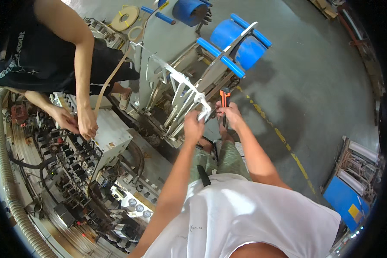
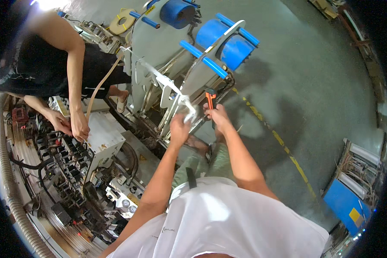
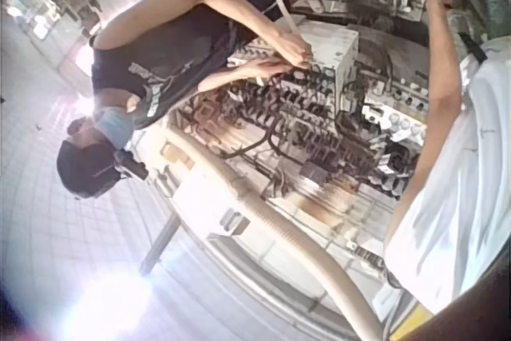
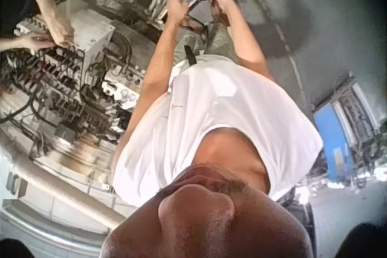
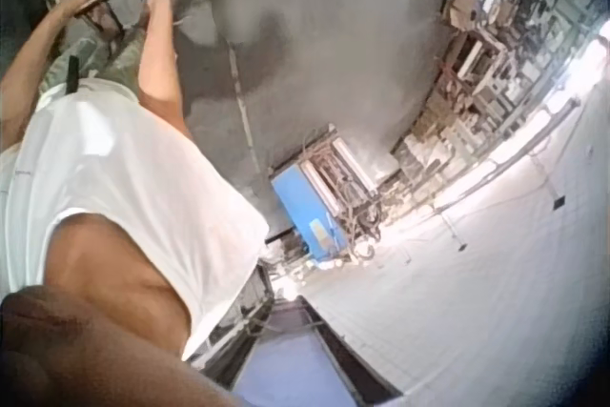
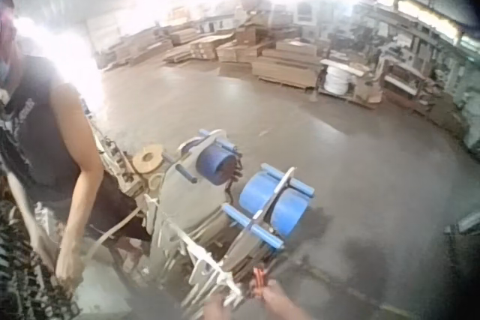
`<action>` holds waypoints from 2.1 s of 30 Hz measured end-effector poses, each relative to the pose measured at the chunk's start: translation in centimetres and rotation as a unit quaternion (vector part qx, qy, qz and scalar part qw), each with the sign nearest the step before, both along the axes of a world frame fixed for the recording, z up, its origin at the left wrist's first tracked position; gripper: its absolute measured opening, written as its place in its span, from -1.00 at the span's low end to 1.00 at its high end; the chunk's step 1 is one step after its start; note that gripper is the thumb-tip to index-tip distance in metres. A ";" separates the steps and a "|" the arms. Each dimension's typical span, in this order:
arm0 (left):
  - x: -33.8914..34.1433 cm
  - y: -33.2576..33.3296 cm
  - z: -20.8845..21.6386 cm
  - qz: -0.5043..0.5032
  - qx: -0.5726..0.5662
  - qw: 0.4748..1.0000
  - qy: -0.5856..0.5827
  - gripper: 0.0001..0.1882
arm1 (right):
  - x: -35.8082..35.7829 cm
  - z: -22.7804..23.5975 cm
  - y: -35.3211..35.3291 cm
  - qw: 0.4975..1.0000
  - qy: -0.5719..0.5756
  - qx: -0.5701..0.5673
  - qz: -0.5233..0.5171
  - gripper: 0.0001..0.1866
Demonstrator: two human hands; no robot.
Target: The person handles and uncoils rolls of edge banding tape by hand, cuts and removes plastic wrap from a tape holder with a utility knife, and assists in feeding the banding tape into a machine.
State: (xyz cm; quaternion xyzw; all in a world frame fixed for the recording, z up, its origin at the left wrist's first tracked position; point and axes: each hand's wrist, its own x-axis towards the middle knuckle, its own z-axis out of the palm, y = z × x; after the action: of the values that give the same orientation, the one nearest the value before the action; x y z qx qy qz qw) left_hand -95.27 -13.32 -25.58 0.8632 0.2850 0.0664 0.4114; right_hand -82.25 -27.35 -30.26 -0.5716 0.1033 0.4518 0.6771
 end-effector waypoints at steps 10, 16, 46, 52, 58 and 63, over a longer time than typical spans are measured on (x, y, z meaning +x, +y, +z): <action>-0.2 -1.7 -2.1 0.192 -0.361 0.906 -0.112 -0.70 | -7.0 7.2 1.1 0.980 -0.145 -0.120 -0.062 -0.83; 0.3 -2.2 -0.9 0.312 -0.520 0.784 -0.132 -0.58 | -7.3 4.0 2.3 0.966 -0.191 -0.171 -0.014 -0.79; 1.1 -5.2 0.7 0.321 -0.405 0.856 -0.004 -0.77 | -4.2 9.2 -3.7 0.964 -0.120 -0.168 0.165 -0.82; 1.6 -6.5 2.4 0.246 -0.387 0.887 0.059 -0.63 | -2.2 11.3 -6.3 0.930 -0.199 -0.119 0.284 -0.84; 3.9 -8.1 1.2 0.362 -0.576 0.725 -0.108 -0.77 | -1.1 11.4 -7.5 0.908 -0.216 -0.180 0.310 -0.84; 3.4 -7.7 -0.1 0.335 -0.606 0.702 -0.162 -0.78 | 0.6 10.0 -8.6 0.884 -0.252 -0.176 0.353 -0.79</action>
State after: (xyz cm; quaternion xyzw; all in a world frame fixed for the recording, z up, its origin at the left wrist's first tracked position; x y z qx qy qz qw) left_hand -91.83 -21.01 -25.71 0.2505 0.4633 0.1519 0.8364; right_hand -81.70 -35.99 -20.21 -0.7741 -0.2018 0.4767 0.3644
